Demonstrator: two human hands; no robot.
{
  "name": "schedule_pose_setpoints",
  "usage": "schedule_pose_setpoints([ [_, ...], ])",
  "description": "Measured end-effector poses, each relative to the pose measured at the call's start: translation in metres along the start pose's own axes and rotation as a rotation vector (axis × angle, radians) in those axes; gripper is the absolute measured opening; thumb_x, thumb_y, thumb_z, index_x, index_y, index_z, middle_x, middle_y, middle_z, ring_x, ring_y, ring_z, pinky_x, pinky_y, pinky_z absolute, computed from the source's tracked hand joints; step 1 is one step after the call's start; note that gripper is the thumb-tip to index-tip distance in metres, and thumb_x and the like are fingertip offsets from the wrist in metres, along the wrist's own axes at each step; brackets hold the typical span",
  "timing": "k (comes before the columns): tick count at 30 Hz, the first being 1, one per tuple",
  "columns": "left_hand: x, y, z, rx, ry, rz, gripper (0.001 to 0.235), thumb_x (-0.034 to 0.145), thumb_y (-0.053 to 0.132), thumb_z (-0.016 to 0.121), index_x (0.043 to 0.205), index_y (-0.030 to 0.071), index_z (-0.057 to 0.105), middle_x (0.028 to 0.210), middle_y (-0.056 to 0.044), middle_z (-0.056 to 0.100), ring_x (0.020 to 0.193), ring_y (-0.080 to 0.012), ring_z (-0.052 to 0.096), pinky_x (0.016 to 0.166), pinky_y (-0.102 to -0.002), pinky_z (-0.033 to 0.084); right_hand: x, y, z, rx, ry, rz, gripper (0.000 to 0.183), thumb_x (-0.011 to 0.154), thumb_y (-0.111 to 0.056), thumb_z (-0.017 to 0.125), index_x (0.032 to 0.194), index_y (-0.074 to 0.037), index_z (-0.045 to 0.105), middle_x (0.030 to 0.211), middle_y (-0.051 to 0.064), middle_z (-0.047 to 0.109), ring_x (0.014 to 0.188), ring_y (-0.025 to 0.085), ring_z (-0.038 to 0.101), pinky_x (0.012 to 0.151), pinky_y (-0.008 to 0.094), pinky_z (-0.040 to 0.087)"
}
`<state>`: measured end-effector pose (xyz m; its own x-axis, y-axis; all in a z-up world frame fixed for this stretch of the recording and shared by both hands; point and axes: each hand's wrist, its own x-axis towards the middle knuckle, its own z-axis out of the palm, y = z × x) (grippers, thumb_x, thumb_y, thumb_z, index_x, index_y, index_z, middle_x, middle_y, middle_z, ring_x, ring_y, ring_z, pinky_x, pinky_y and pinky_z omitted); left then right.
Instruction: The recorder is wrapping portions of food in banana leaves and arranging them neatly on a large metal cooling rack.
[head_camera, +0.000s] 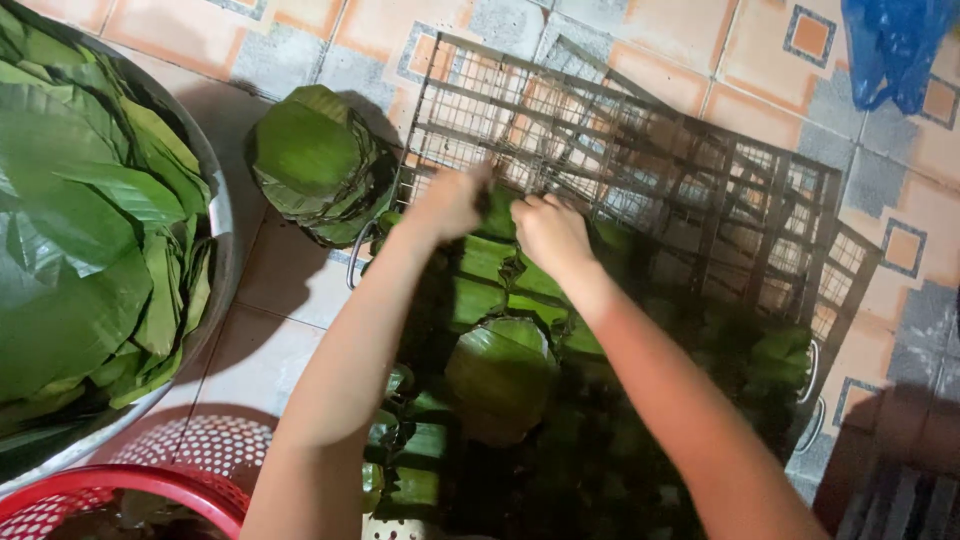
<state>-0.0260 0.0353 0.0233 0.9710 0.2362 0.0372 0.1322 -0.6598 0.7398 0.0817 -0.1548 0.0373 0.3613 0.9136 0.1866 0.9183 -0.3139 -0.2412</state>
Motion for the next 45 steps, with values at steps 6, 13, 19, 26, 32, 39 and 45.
schedule_pose_setpoints([
  [6, -0.021, -0.053, 0.002, 0.011, 0.056, -0.026, 0.037, 0.073, 0.000, 0.075, 0.110, 0.008, 0.071, 0.103, -0.022, 0.073, 0.094, -0.0396, 0.071, 0.082, -0.046, 0.058, 0.043, -0.023, -0.025, -0.218, -0.509, -0.129, 0.073, 0.093, 0.005, 0.050, 0.148, -0.044, 0.055, 0.088, 0.013, 0.070, 0.077, 0.029, 0.071, 0.066, 0.041, 0.058],
  [13, -0.021, -0.003, -0.019, -0.116, 0.041, -0.024, 0.020, 0.078, 0.004, 0.078, 0.097, 0.002, 0.074, 0.095, -0.020, 0.073, 0.087, -0.0362, 0.073, 0.080, -0.043, 0.058, 0.035, -0.019, 0.012, -0.392, -0.679, -0.059, 0.059, 0.097, -0.012, 0.052, 0.142, -0.049, 0.051, 0.111, 0.011, 0.068, 0.107, 0.029, 0.066, 0.073, 0.037, 0.058],
  [19, -0.024, -0.021, 0.013, 0.130, 0.099, 0.104, 0.010, 0.079, 0.000, 0.066, 0.085, 0.002, 0.073, 0.112, -0.017, 0.072, 0.092, -0.0391, 0.070, 0.080, -0.047, 0.057, -0.037, -0.070, -0.049, 0.026, -0.354, 0.158, 0.020, 0.097, -0.012, 0.061, 0.112, -0.016, 0.073, 0.118, 0.010, 0.070, 0.108, 0.028, 0.069, 0.088, 0.041, 0.057],
  [26, -0.040, 0.011, -0.002, 0.271, 0.171, 0.090, 0.012, 0.077, 0.003, 0.064, 0.086, 0.003, 0.073, 0.110, -0.016, 0.070, 0.088, -0.0384, 0.070, 0.074, -0.048, 0.056, -0.121, -0.138, -0.071, 0.344, -0.216, 0.271, 0.055, 0.072, -0.025, 0.085, 0.117, 0.002, 0.068, 0.114, 0.019, 0.067, 0.098, 0.039, 0.064, 0.085, 0.047, 0.054],
  [32, -0.067, 0.005, -0.043, 0.102, 0.247, 0.049, 0.013, 0.090, 0.009, 0.068, 0.100, 0.003, 0.074, 0.103, -0.018, 0.072, 0.092, -0.0376, 0.070, 0.079, -0.046, 0.055, -0.099, -0.142, -0.064, 0.205, -0.540, 0.284, 0.048, 0.068, -0.031, 0.090, 0.104, -0.008, 0.069, 0.119, 0.009, 0.066, 0.112, 0.034, 0.061, 0.097, 0.043, 0.050],
  [39, -0.101, -0.008, -0.058, -0.323, 0.008, -0.233, 0.022, 0.090, 0.007, 0.071, 0.111, 0.007, 0.075, 0.099, -0.009, 0.077, 0.084, -0.0205, 0.071, 0.080, -0.033, 0.056, -0.096, -0.138, -0.053, 0.260, -0.771, 0.135, 0.053, 0.068, -0.024, 0.090, 0.112, -0.008, 0.065, 0.120, 0.013, 0.065, 0.116, 0.035, 0.059, 0.097, 0.047, 0.048],
  [45, -0.115, 0.002, -0.032, -0.744, -0.071, -0.254, 0.039, 0.097, 0.028, 0.066, 0.128, 0.006, 0.069, 0.111, -0.007, 0.076, 0.096, -0.0165, 0.071, 0.088, -0.032, 0.057, -0.100, -0.116, -0.065, 0.492, -0.901, 0.317, 0.030, 0.076, -0.026, 0.088, 0.098, -0.013, 0.072, 0.103, 0.004, 0.077, 0.096, 0.024, 0.074, 0.086, 0.037, 0.058],
])
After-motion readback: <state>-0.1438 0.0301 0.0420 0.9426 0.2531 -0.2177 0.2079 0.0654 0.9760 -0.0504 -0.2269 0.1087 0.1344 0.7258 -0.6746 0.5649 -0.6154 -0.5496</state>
